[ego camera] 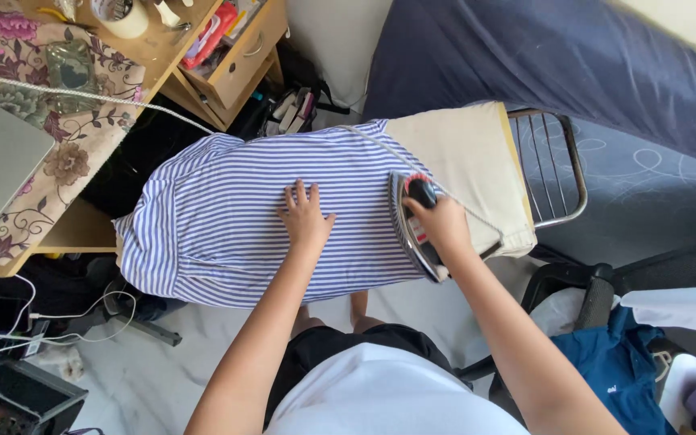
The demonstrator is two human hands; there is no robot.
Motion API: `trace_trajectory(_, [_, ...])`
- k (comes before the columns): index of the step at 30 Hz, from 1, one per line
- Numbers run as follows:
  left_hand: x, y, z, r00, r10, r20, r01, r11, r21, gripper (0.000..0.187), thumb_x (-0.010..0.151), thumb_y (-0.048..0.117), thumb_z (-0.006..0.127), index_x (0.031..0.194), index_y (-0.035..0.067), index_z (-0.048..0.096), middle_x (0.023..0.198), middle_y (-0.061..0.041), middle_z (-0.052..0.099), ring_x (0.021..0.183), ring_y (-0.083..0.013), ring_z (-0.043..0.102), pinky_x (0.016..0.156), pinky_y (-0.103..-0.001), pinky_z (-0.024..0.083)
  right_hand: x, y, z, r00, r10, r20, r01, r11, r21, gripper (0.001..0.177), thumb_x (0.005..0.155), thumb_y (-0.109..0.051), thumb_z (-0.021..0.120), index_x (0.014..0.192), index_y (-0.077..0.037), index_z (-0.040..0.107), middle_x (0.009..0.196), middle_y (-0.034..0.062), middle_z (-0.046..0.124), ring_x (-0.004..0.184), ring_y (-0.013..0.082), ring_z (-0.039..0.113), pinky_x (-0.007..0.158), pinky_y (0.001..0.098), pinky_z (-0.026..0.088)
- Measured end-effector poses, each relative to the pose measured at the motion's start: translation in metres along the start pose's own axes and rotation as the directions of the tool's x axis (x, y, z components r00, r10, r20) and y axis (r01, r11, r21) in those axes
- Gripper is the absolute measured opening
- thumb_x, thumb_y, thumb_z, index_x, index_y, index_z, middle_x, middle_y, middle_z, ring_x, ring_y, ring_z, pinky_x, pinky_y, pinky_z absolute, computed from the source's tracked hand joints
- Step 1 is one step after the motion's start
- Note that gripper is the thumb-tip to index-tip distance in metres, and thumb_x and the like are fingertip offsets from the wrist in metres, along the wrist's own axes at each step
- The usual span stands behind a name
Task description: Ironing a blue and white striped shirt on an ironing board.
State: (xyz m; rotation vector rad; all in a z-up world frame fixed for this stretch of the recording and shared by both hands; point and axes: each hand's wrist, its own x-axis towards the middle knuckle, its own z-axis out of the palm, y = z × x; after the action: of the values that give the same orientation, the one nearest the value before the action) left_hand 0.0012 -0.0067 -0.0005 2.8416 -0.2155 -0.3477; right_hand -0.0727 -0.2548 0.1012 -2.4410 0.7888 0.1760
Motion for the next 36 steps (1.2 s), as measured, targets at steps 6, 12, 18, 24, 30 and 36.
trace_trajectory(6, [-0.002, 0.001, 0.007, 0.999, -0.041, -0.021, 0.04, 0.999, -0.009, 0.085, 0.076, 0.043, 0.085, 0.147, 0.018, 0.046, 0.162, -0.013, 0.03, 0.15, -0.0409, 0.025, 0.11, -0.072, 0.031, -0.066, 0.047, -0.03, 0.995, 0.103, 0.016, -0.103, 0.995, -0.004, 0.057, 0.079, -0.054, 0.078, 0.093, 0.001, 0.078, 0.068, 0.0228, 0.071, 0.065, 0.0379, 0.072, 0.064, 0.0461, 0.055])
trace_trajectory(12, [0.011, -0.001, 0.034, 0.999, 0.002, -0.038, 0.001, 0.996, 0.085, 0.083, 0.08, 0.047, 0.083, 0.149, 0.019, 0.046, 0.161, -0.013, 0.033, 0.15, -0.0401, 0.027, 0.112, -0.073, 0.027, 0.001, 0.029, -0.023, 0.998, 0.046, -0.038, -0.045, 0.999, 0.025, 0.06, 0.083, -0.054, 0.079, 0.09, 0.005, 0.076, 0.068, 0.0246, 0.069, 0.064, 0.0389, 0.071, 0.062, 0.0467, 0.055])
trace_trajectory(18, [0.01, -0.001, 0.022, 1.0, -0.021, -0.009, 0.021, 0.997, 0.069, 0.085, 0.077, 0.05, 0.082, 0.148, 0.022, 0.047, 0.161, -0.011, 0.034, 0.149, -0.0391, 0.026, 0.115, -0.073, 0.02, 0.105, -0.019, -0.008, 0.999, -0.036, -0.028, 0.036, 0.999, -0.025, 0.07, 0.081, -0.062, 0.079, 0.086, 0.008, 0.074, 0.074, 0.0251, 0.072, 0.07, 0.0387, 0.074, 0.065, 0.0462, 0.058])
trace_trajectory(24, [0.005, -0.002, 0.011, 0.999, 0.01, -0.036, -0.008, 0.998, 0.062, 0.083, 0.076, 0.049, 0.083, 0.146, 0.021, 0.051, 0.158, -0.01, 0.037, 0.149, -0.0381, 0.029, 0.115, -0.073, 0.021, 0.113, -0.027, -0.003, 0.999, -0.037, 0.021, 0.038, 0.999, -0.023, 0.073, 0.08, -0.061, 0.08, 0.085, 0.012, 0.073, 0.072, 0.0248, 0.071, 0.065, 0.0349, 0.074, 0.062, 0.0428, 0.059])
trace_trajectory(30, [-0.002, -0.012, 0.011, 0.991, 0.08, -0.106, -0.074, 0.996, 0.059, 0.085, 0.072, 0.051, 0.086, 0.143, 0.017, 0.052, 0.153, -0.013, 0.04, 0.142, -0.042, 0.034, 0.11, -0.073, 0.026, 0.022, 0.024, -0.018, 0.999, 0.031, 0.039, -0.029, 0.998, -0.057, 0.07, 0.08, -0.059, 0.081, 0.083, 0.011, 0.075, 0.068, 0.0263, 0.069, 0.062, 0.0364, 0.071, 0.062, 0.0446, 0.056])
trace_trajectory(36, [0.009, -0.037, -0.009, 0.983, 0.178, -0.038, -0.178, 0.984, 0.005, 0.057, 0.085, 0.031, 0.078, 0.138, 0.02, 0.06, 0.149, -0.008, 0.047, 0.134, -0.0376, 0.043, 0.106, -0.059, 0.041, -0.053, 0.038, -0.028, 0.982, 0.118, 0.146, -0.104, 0.99, -0.1, 0.059, 0.076, -0.055, 0.081, 0.09, 0.002, 0.078, 0.069, 0.0217, 0.072, 0.063, 0.033, 0.073, 0.066, 0.0424, 0.056])
